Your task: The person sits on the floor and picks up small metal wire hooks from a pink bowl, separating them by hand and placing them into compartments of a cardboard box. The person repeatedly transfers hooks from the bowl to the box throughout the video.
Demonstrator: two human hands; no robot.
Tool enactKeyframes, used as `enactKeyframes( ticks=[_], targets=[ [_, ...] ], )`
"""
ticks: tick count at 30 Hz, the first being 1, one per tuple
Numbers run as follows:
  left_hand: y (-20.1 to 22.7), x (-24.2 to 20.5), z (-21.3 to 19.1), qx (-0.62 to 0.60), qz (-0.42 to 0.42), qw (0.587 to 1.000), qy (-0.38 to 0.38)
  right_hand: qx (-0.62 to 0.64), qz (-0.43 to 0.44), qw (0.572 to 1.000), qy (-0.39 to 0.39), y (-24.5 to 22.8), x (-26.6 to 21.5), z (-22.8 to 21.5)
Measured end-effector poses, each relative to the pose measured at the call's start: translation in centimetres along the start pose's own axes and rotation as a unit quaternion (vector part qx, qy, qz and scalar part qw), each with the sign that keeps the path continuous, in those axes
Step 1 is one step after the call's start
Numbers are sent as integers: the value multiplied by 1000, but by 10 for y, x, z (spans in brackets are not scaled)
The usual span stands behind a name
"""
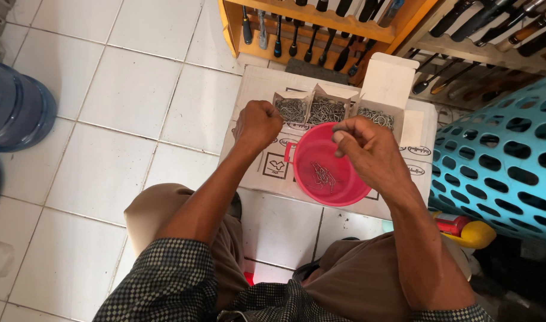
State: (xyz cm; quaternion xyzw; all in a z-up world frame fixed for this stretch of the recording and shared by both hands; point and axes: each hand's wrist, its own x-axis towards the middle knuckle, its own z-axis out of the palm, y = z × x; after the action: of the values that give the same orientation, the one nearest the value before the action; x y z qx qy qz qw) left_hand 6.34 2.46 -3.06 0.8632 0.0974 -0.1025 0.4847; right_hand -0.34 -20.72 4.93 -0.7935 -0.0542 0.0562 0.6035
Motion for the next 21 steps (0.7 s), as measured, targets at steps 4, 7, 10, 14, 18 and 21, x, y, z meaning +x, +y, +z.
enactKeyframes(
  ticks=[4,7,10,14,18,21],
  targets=[
    [3,20,5,49,-1,999,-12,-8,0,1000,-10,1,-3,1],
    [18,24,12,79,-25,996,-19,-34,-1,999,-24,0,-3,0],
    [26,31,20,118,-46,992,-18,-62,0,998,-31,-1,-3,-3],
    [15,34,23,81,-63,995,-18,-126,9,991,-47,7,-2,-10],
    [1,35,6,53,-45,997,-31,-267,21,959,-89,21,2,-12],
    [45,-16,-22,-179,-35,980,-78,-418,20,895,-156,45,7,-8]
  ],
)
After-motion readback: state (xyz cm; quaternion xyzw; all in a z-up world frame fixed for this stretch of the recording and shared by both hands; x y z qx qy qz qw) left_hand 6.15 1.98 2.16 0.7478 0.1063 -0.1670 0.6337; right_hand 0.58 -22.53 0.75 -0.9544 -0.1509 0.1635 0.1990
